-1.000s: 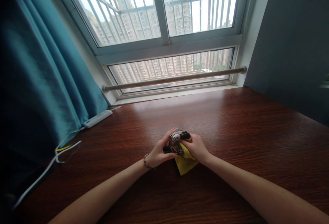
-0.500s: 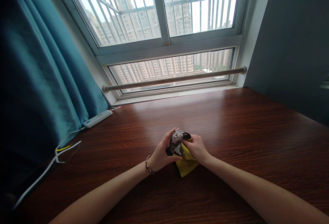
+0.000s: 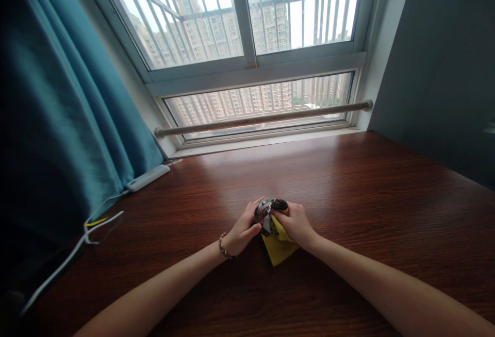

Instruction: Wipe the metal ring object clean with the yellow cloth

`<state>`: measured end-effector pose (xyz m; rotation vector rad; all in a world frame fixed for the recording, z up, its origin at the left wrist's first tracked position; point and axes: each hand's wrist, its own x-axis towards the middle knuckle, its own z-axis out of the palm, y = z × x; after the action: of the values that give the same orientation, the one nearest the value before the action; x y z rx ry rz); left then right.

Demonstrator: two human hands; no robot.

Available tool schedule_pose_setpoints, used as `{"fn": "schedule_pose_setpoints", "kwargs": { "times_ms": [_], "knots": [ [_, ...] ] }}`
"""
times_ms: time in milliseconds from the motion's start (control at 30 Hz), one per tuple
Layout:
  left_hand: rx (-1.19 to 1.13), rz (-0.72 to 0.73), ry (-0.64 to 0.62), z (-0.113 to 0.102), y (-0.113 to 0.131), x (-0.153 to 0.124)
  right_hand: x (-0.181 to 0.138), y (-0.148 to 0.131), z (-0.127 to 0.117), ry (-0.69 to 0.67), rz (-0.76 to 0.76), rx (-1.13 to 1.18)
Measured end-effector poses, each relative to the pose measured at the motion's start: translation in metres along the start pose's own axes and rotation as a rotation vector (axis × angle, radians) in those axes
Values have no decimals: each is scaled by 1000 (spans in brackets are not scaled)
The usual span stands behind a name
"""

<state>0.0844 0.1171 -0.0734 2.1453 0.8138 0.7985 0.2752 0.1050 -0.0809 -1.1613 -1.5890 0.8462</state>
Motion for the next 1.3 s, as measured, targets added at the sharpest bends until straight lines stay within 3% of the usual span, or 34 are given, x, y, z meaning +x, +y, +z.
{"fn": "schedule_pose_setpoints", "kwargs": {
  "times_ms": [233,367,600,767,1300],
  "knots": [
    [23,16,116,7,4,-5,3,12,1,2,147,106],
    [-33,27,140,8,2,-3,1,15,1,-16,128,87],
    [-160,24,36,-3,-1,2,-1,5,-1,-23,72,59],
    [-124,41,-11,-9,-4,6,-2,2,2,-42,-15,17],
    [200,139,264,11,12,-8,-7,6,4,61,-66,-57]
  ]
}}
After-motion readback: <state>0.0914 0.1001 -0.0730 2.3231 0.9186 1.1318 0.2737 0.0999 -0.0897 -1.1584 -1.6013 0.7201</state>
